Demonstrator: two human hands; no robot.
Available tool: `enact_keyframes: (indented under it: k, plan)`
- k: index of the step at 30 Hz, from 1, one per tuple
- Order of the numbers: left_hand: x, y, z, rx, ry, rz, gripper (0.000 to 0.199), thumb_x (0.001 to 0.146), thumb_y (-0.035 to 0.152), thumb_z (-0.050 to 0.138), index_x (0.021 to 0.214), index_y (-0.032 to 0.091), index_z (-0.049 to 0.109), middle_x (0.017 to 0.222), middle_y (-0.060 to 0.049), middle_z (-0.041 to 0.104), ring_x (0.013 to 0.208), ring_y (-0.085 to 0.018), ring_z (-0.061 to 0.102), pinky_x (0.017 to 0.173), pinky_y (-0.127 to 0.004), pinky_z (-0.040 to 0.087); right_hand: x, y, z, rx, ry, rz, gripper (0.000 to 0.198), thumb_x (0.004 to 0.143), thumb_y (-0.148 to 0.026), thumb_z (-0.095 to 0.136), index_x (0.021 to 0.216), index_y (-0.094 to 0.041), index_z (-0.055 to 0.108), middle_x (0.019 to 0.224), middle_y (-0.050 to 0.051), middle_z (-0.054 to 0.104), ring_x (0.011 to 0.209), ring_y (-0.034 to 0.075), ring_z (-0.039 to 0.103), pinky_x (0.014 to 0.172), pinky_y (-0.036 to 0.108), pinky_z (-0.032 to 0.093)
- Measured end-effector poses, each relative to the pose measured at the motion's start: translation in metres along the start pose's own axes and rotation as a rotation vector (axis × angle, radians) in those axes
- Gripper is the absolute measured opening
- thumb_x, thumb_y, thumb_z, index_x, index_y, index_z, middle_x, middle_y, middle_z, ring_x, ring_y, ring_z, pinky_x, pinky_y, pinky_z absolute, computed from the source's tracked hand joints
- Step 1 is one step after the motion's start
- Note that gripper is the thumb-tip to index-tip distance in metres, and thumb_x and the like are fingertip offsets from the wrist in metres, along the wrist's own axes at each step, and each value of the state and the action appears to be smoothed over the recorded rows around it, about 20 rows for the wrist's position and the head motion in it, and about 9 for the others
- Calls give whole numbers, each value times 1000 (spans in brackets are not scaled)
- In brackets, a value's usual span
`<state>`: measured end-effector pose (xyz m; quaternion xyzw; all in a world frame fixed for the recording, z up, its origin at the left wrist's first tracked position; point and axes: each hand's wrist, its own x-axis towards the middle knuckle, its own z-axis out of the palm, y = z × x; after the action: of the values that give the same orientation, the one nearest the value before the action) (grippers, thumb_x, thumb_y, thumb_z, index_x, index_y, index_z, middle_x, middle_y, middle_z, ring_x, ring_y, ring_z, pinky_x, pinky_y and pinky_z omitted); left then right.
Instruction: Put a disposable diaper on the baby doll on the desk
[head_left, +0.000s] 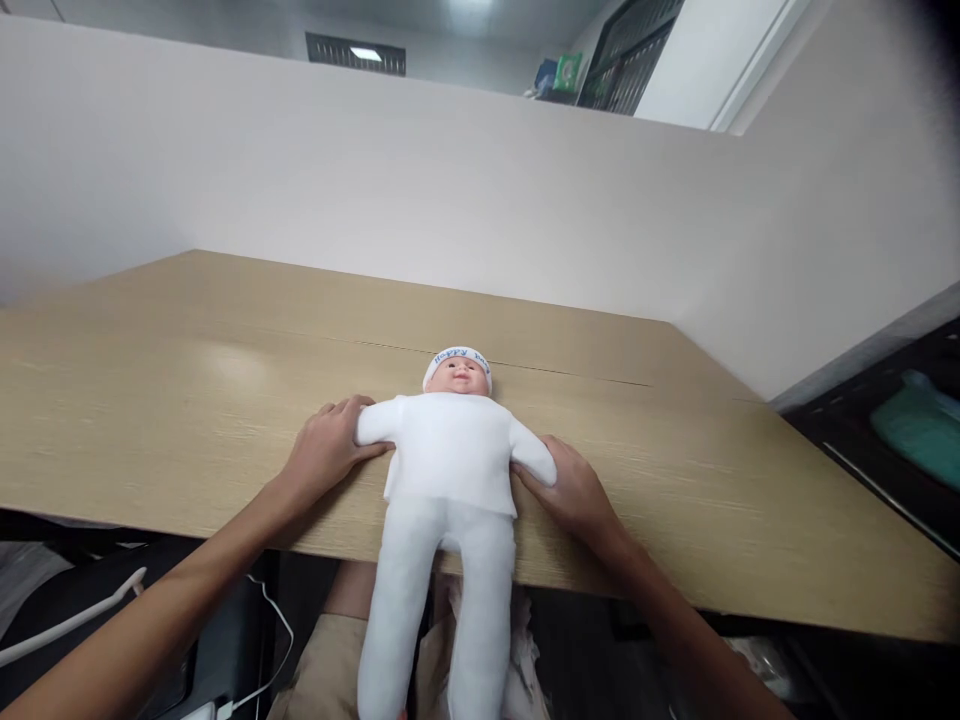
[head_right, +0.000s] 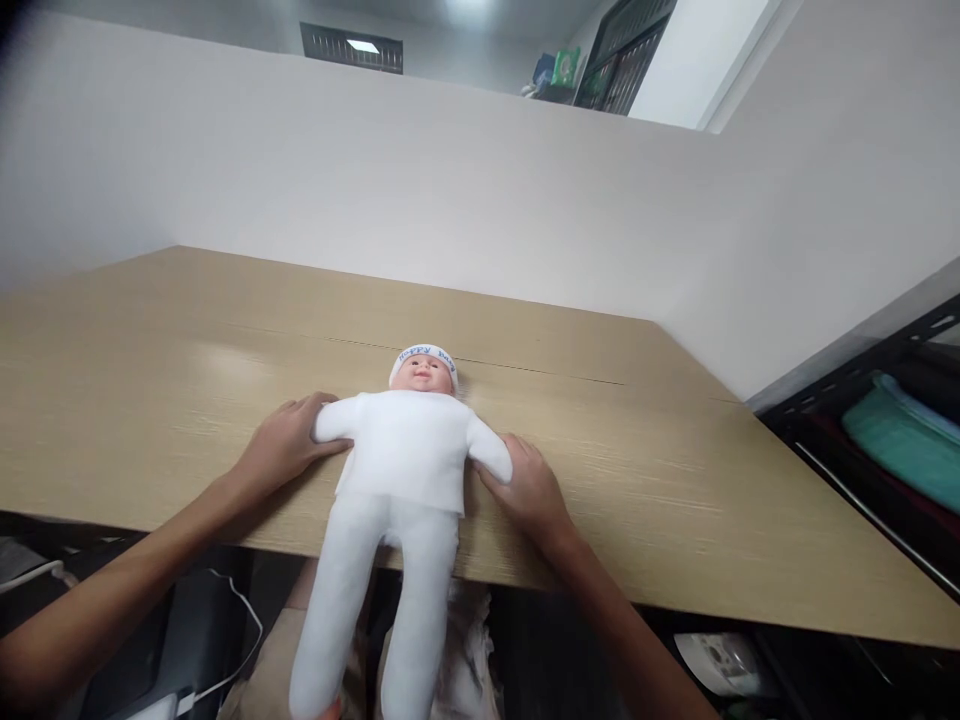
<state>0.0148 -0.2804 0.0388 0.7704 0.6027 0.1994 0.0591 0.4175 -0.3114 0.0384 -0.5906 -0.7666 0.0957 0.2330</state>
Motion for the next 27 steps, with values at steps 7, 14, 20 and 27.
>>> enact_keyframes:
  k: [7,14,20,27]
  plan:
    - [69,-31,27,77,73,26,60,94,67,74,128,19,62,116,-17,80,108,-40,72,85,-45,49,71,26,20,-89,64,-33,19,97,-37,67,111,-24,67,108,9,77,102,31,71,85,38,50]
    - [131,-61,41,42,113,63,63,91,73,71,123,20,66,116,-16,80,108,-39,73,85,-43,51,129,34,34,-179,149,-23,18,94,-38,70,106,-24,69,105,8,78,99,29,71,80,35,48]
    - [181,-78,52,48,143,73,67,89,82,66,115,20,68,112,-17,79,107,-41,72,89,-46,49,176,49,42,-152,154,-21,23,93,-40,71,109,-24,70,109,9,80,98,29,73,74,34,45]
    - [236,-89,65,48,198,75,70,89,83,64,119,20,67,115,-18,78,112,-43,70,98,-51,43,235,71,51,-194,219,-9,19,90,-39,72,100,-23,70,101,8,79,93,29,73,75,34,45]
